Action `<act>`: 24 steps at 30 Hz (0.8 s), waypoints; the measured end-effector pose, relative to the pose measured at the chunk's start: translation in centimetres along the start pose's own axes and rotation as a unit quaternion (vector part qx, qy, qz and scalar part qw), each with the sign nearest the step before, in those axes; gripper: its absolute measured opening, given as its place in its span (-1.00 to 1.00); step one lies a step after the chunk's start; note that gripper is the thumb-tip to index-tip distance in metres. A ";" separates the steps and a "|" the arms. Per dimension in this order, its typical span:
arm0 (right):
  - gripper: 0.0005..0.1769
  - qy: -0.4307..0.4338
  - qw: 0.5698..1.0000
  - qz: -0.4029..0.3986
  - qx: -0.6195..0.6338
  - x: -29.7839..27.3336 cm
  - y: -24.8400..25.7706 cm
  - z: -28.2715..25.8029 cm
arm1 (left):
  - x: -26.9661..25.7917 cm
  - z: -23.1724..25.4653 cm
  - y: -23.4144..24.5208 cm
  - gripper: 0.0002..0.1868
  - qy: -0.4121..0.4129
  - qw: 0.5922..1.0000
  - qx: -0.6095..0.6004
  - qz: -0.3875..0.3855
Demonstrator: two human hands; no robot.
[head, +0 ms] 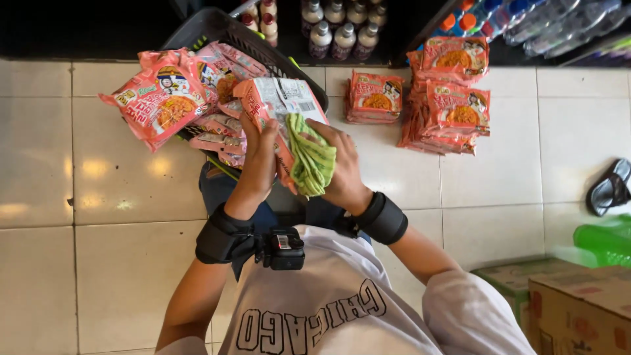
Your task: The person cleans individual instant noodle packets with a cloth and organizes them into stacks.
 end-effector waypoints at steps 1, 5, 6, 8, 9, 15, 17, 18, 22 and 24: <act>-0.12 -0.006 1.000 0.004 -0.003 -1.2 -0.2 0.9 | 0.6 -1.6 0.8 -0.31 0.004 1.000 0.004 -0.005; -0.29 -0.207 0.962 0.089 0.156 -4.1 0.9 6.1 | 3.4 -4.7 1.3 -0.59 -0.134 0.969 0.204 -0.033; -0.34 -0.283 0.922 0.119 0.237 -4.8 1.4 7.5 | 3.8 -4.8 0.6 -0.66 -0.231 0.919 0.316 -0.045; -0.39 -0.331 0.891 0.148 0.274 -5.6 3.3 9.6 | 4.8 -6.4 -1.2 -0.57 -0.207 0.928 0.304 -0.063; -0.43 -0.372 0.857 0.171 0.313 -6.2 4.2 10.8 | 5.2 -7.4 -2.0 -0.47 -0.184 0.936 0.292 -0.074; -0.57 -0.487 0.802 0.214 0.270 -13.2 6.6 19.7 | 6.5 -20.2 -5.1 -0.48 -0.034 0.957 0.219 -0.189; -0.61 -0.507 0.817 0.205 0.183 -16.1 6.2 22.8 | 6.7 -24.4 -6.0 -0.45 -0.017 0.949 0.280 -0.146; -0.65 -0.517 0.829 0.191 0.098 -17.9 6.2 24.1 | 6.6 -26.5 -5.9 -0.41 -0.007 0.935 0.339 -0.099; -0.60 -0.538 0.830 0.137 -0.053 -23.1 5.7 27.6 | 6.9 -37.2 -4.9 -0.46 -0.043 0.927 0.368 -0.060; -0.56 -0.511 0.849 0.067 -0.118 -25.4 4.9 29.0 | 6.5 -41.0 -3.8 -0.38 0.087 0.897 0.433 0.018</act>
Point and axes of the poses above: each hand's wrist, its own x-axis towards the middle knuckle, its own y-axis out of the back of the hand, z = x × y, the point moved 6 cm from there along x, towards the middle knuckle, and after that the axes turned 13 degrees about z, right-handed, at the moved point
